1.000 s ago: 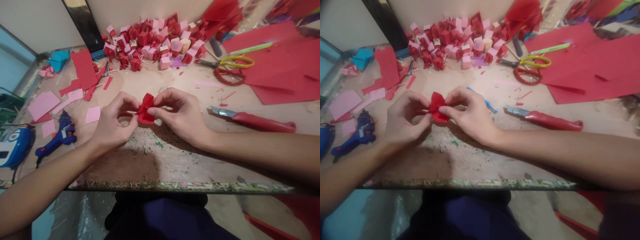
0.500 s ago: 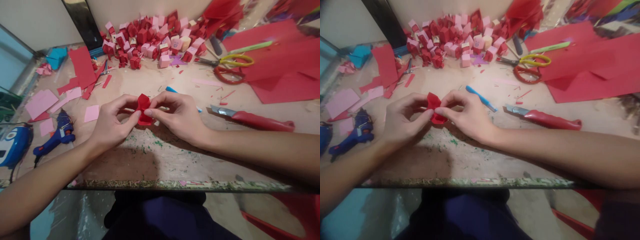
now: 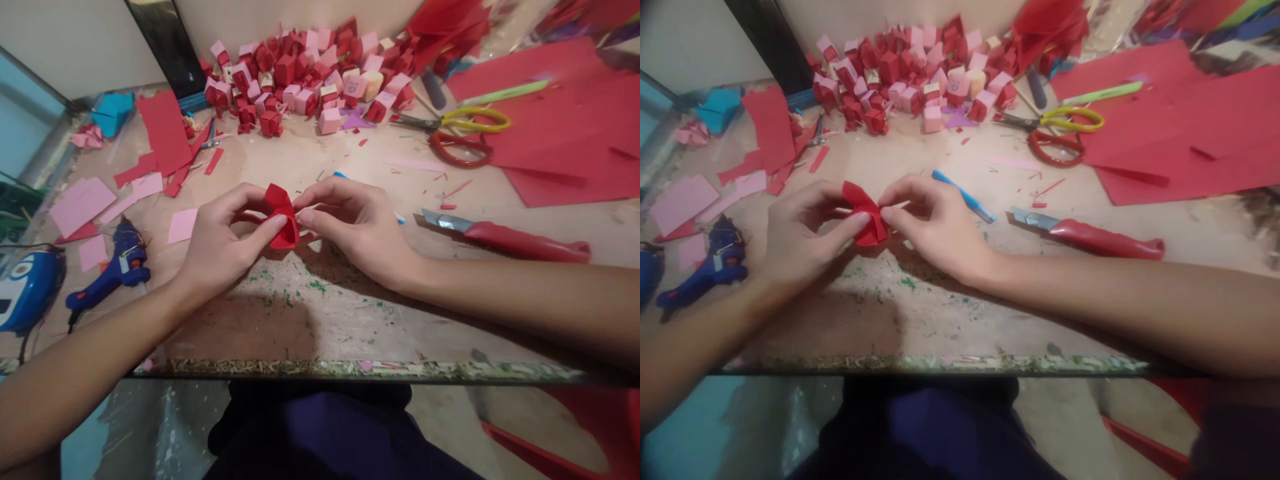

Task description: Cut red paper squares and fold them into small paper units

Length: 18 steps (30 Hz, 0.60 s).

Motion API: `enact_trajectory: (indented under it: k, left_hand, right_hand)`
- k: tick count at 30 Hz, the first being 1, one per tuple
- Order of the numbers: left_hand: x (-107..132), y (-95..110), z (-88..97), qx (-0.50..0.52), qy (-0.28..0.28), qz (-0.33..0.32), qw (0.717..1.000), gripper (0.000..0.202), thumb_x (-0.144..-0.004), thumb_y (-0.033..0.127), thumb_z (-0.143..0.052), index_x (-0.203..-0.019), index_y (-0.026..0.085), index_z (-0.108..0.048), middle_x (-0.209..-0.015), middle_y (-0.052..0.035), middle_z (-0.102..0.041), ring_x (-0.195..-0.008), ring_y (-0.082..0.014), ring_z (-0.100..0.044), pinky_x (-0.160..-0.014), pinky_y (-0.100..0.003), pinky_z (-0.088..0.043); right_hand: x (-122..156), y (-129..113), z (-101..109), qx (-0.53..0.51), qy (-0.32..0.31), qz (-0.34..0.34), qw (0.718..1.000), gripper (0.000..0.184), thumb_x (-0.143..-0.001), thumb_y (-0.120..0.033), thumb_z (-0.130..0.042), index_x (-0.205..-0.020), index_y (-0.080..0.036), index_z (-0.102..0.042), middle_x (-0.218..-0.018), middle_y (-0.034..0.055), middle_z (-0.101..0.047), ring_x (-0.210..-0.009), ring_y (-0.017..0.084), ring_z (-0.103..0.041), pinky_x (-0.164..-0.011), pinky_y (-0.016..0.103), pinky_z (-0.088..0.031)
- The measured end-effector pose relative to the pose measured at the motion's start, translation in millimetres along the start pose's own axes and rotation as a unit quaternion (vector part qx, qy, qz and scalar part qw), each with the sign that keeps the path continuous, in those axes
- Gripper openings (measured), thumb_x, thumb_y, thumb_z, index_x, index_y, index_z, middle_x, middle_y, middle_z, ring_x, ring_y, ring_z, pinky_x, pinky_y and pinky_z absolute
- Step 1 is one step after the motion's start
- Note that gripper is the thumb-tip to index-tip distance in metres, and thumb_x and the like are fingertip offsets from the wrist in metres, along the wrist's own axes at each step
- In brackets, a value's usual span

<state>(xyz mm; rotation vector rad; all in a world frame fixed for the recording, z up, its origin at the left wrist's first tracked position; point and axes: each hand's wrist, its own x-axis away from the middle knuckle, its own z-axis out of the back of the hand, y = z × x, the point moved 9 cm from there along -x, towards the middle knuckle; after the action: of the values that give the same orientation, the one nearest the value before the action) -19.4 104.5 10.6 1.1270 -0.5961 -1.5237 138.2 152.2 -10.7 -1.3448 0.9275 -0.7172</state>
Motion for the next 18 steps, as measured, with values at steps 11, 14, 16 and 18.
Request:
enact_trajectory:
  k: [11, 14, 16, 18]
  left_hand:
    - [-0.8, 0.3, 1.9, 0.002, 0.013, -0.028, 1.000, 0.009, -0.092, 0.027, -0.080, -0.100, 0.023, -0.080, -0.098, -0.0012, -0.081, -0.085, -0.0166, -0.076, -0.077, -0.028, -0.067]
    - [-1.4, -0.8, 3.0, -0.002, 0.014, -0.028, 0.999, 0.009, -0.091, 0.025, -0.079, -0.100, 0.023, -0.080, -0.098, -0.0019, -0.081, -0.085, -0.0168, -0.076, -0.076, -0.028, -0.068]
    - [-1.3, -3.1, 3.2, 0.000, 0.016, -0.024, 1.000, 0.012, -0.091, 0.024, -0.079, -0.103, 0.023, -0.079, -0.098, -0.0019, -0.081, -0.083, -0.0161, -0.076, -0.073, -0.027, -0.067]
    - [-1.0, -5.9, 2.3, 0.008, 0.016, -0.018, 1.000, 0.013, -0.090, 0.024, -0.080, -0.103, 0.022, -0.078, -0.098, -0.0016, -0.080, -0.081, -0.0152, -0.076, -0.069, -0.025, -0.066]
  right_hand:
    - [-2.4, 5.5, -2.8, 0.027, -0.022, -0.022, 0.999, 0.010, -0.088, -0.028, -0.080, -0.092, -0.019, -0.078, -0.094, 0.0035, -0.078, -0.083, 0.018, -0.071, -0.078, 0.035, -0.058]
    - [-2.3, 5.2, -3.3, 0.027, -0.020, -0.016, 0.999, 0.008, -0.088, -0.026, -0.080, -0.091, -0.019, -0.078, -0.090, 0.0026, -0.077, -0.081, 0.017, -0.070, -0.079, 0.035, -0.058]
    - [-2.4, 3.6, -2.2, 0.037, -0.012, -0.006, 0.999, 0.006, -0.088, -0.025, -0.079, -0.089, -0.019, -0.078, -0.089, 0.0023, -0.077, -0.082, 0.017, -0.070, -0.080, 0.035, -0.057]
    - [-2.6, 3.0, -1.8, 0.050, -0.010, -0.003, 0.999, 0.005, -0.089, -0.024, -0.079, -0.088, -0.019, -0.079, -0.090, 0.0026, -0.077, -0.085, 0.018, -0.070, -0.081, 0.035, -0.056]
